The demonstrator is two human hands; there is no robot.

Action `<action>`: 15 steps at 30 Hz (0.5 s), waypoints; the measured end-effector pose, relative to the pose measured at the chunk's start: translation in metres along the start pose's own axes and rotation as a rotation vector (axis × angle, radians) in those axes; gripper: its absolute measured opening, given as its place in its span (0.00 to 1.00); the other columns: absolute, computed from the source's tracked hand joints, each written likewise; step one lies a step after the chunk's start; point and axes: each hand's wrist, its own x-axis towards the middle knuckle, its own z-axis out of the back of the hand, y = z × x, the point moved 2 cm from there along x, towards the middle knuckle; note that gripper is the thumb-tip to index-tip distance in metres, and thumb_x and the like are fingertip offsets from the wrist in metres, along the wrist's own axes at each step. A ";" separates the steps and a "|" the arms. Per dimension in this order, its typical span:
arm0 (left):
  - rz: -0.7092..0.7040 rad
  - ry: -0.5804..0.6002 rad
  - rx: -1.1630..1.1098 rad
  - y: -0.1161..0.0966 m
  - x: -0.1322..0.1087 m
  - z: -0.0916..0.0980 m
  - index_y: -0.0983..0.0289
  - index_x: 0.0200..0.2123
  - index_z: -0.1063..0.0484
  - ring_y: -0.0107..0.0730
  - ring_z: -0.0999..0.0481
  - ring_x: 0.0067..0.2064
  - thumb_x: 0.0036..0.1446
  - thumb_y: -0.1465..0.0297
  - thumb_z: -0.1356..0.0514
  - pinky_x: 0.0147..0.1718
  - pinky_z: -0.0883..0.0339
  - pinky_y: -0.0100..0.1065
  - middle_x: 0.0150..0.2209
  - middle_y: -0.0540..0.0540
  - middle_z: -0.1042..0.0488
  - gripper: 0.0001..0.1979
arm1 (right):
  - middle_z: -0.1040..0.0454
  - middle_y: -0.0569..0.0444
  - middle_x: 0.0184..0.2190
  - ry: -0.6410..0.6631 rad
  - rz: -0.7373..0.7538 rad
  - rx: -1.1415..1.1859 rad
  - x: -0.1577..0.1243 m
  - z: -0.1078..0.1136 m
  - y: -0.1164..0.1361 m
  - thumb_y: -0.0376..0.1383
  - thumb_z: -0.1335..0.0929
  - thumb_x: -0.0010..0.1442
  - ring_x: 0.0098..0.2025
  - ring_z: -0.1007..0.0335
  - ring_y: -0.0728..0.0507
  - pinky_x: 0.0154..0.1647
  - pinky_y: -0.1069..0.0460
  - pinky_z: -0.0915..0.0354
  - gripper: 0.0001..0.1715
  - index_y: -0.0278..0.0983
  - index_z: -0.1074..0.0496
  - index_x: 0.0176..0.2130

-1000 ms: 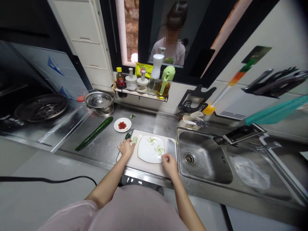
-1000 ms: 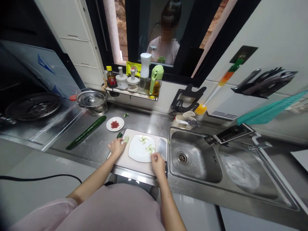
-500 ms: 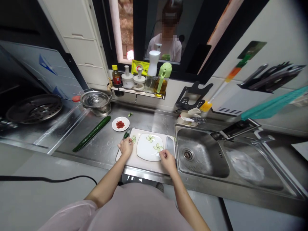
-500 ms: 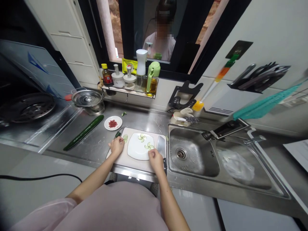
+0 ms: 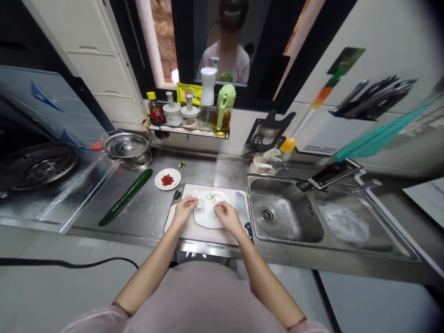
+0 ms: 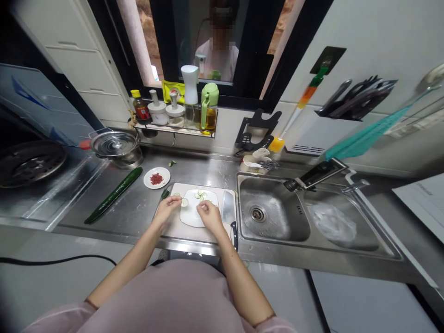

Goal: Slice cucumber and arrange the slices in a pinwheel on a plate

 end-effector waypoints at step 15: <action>-0.088 0.076 0.294 -0.017 -0.020 0.002 0.64 0.26 0.27 0.30 0.28 0.31 0.50 0.57 0.39 0.34 0.36 0.31 0.27 0.52 0.25 0.14 | 0.32 0.58 0.22 0.075 -0.012 0.385 0.010 -0.012 0.025 0.45 0.30 0.50 0.24 0.37 0.50 0.26 0.55 0.38 0.14 0.37 0.32 0.28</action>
